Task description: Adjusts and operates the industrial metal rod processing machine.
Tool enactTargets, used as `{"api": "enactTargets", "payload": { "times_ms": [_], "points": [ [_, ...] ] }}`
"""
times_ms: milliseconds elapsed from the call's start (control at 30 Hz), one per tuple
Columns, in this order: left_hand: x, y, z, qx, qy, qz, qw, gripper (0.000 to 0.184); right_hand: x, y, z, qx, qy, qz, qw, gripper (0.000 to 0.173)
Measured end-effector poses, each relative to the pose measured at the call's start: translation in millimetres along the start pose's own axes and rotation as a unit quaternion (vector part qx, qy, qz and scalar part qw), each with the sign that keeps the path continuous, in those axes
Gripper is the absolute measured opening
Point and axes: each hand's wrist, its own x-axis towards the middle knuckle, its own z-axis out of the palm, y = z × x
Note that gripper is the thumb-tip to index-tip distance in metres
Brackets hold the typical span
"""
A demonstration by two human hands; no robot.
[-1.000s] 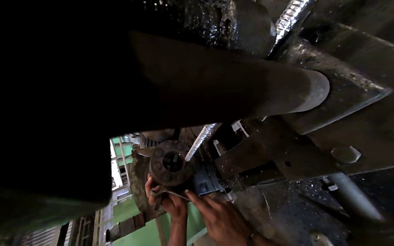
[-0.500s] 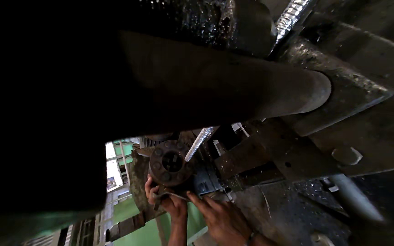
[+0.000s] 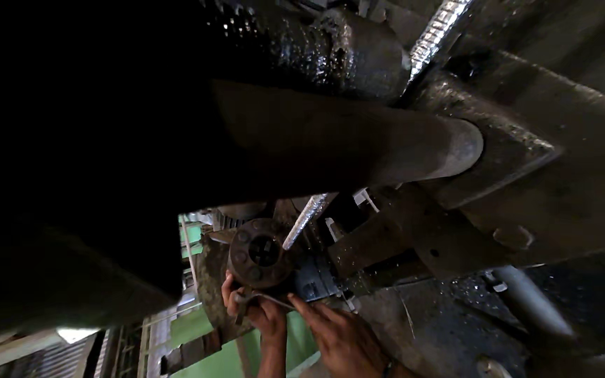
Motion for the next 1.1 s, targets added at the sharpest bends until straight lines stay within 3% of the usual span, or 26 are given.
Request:
{"api": "enactTargets", "payload": {
  "times_ms": [100, 400, 900, 1100],
  "points": [
    [6, 9, 3, 0.012, -0.001, 0.007, 1.000, 0.017, 1, -5, -8, 0.009, 0.033, 0.040, 0.999, 0.054],
    [6, 9, 5, 0.022, 0.020, 0.015, 0.999, 0.011, 3, -11, -25, -0.111, 0.018, 0.071, 0.991, 0.064],
    [-2, 7, 7, -0.006, 0.031, -0.028, 0.999, 0.025, 17, -13, -33, -0.152, -0.067, 0.072, 0.983, 0.059],
    [0, 9, 9, -0.013, 0.062, -0.018, 0.998, 0.022, 14, -22, -30, -0.213, -0.043, 0.070, 0.974, 0.059]
  ]
}}
